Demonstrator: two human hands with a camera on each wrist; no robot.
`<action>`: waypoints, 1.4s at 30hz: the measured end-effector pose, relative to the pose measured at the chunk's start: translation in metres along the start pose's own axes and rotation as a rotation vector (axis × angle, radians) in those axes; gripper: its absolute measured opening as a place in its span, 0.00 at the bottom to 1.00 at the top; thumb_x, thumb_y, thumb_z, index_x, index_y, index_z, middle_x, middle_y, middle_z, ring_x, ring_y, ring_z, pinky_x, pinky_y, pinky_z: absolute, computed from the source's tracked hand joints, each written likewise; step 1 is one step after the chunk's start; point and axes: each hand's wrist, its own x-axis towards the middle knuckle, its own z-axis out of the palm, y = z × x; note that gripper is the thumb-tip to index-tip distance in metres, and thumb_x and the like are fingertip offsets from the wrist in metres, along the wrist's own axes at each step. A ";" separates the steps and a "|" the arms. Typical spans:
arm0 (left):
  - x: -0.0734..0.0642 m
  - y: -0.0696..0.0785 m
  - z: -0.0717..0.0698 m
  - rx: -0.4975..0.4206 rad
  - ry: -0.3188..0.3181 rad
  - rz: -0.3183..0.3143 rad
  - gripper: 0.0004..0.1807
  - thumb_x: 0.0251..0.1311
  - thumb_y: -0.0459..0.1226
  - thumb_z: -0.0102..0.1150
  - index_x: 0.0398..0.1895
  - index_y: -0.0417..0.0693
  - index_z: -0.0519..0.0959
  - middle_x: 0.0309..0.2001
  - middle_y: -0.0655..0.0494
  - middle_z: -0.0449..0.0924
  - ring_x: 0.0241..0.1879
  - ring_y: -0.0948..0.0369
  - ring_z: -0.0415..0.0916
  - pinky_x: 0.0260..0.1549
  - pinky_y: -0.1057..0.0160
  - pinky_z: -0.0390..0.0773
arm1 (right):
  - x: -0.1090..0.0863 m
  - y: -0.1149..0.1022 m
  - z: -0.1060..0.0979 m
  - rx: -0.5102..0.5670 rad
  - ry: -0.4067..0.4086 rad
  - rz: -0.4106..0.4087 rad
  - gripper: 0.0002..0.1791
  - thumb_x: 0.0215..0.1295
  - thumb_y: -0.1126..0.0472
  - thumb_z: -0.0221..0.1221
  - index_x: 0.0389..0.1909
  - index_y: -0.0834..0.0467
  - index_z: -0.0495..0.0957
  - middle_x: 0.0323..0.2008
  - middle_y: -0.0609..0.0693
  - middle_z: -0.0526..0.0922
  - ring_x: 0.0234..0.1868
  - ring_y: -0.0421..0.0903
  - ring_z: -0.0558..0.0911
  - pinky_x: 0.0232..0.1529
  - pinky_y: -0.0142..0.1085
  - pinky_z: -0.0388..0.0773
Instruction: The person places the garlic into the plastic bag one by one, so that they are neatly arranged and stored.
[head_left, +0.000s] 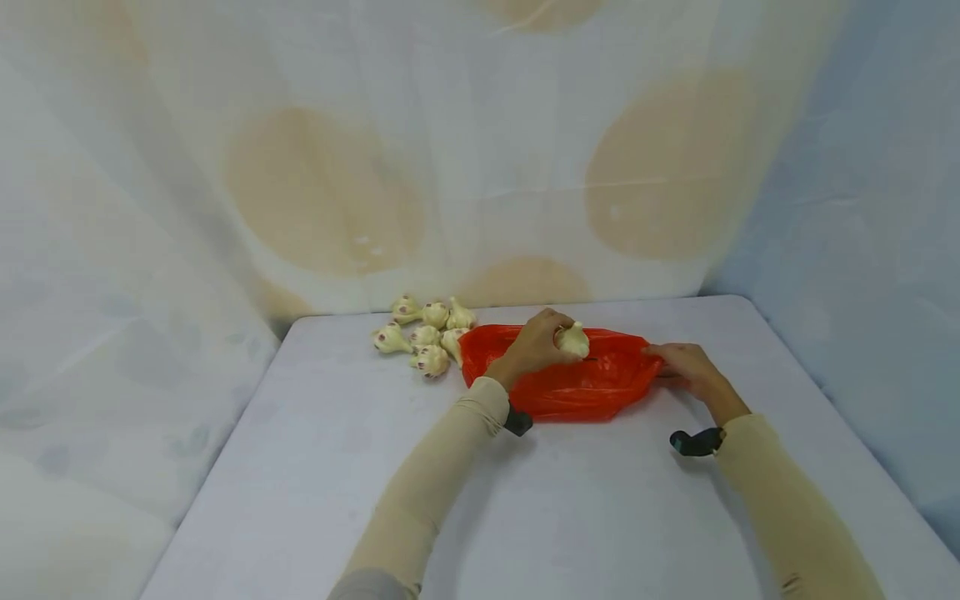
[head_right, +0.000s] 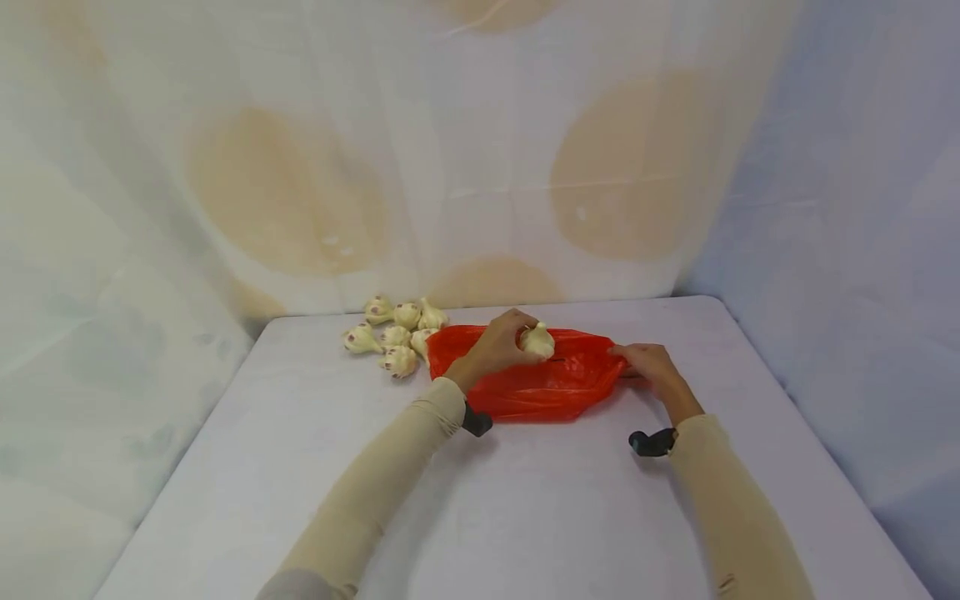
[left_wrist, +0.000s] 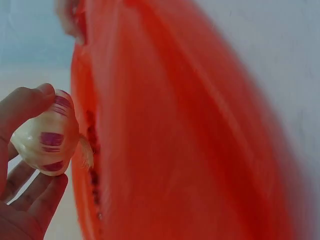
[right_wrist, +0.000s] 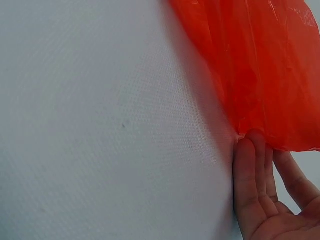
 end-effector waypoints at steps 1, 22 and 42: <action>0.001 0.001 0.004 0.002 -0.005 -0.007 0.31 0.37 0.50 0.67 0.48 0.51 0.73 0.43 0.62 0.67 0.39 0.66 0.64 0.31 0.73 0.69 | 0.001 0.000 0.001 0.007 0.006 0.007 0.36 0.58 0.46 0.52 0.62 0.62 0.57 0.56 0.60 0.66 0.48 0.54 0.72 0.44 0.40 0.72; 0.015 0.017 0.039 0.048 -0.009 -0.025 0.32 0.42 0.51 0.64 0.52 0.50 0.69 0.45 0.61 0.67 0.41 0.67 0.64 0.39 0.74 0.67 | 0.002 0.003 0.009 0.033 0.043 0.012 0.34 0.55 0.46 0.54 0.59 0.61 0.62 0.54 0.58 0.68 0.47 0.52 0.73 0.43 0.38 0.73; 0.029 0.023 0.061 0.051 0.003 -0.048 0.31 0.46 0.47 0.62 0.55 0.49 0.67 0.48 0.59 0.67 0.44 0.65 0.64 0.42 0.71 0.67 | -0.001 0.004 0.004 0.068 0.044 0.014 0.35 0.53 0.45 0.56 0.58 0.60 0.63 0.53 0.58 0.69 0.45 0.51 0.75 0.42 0.38 0.74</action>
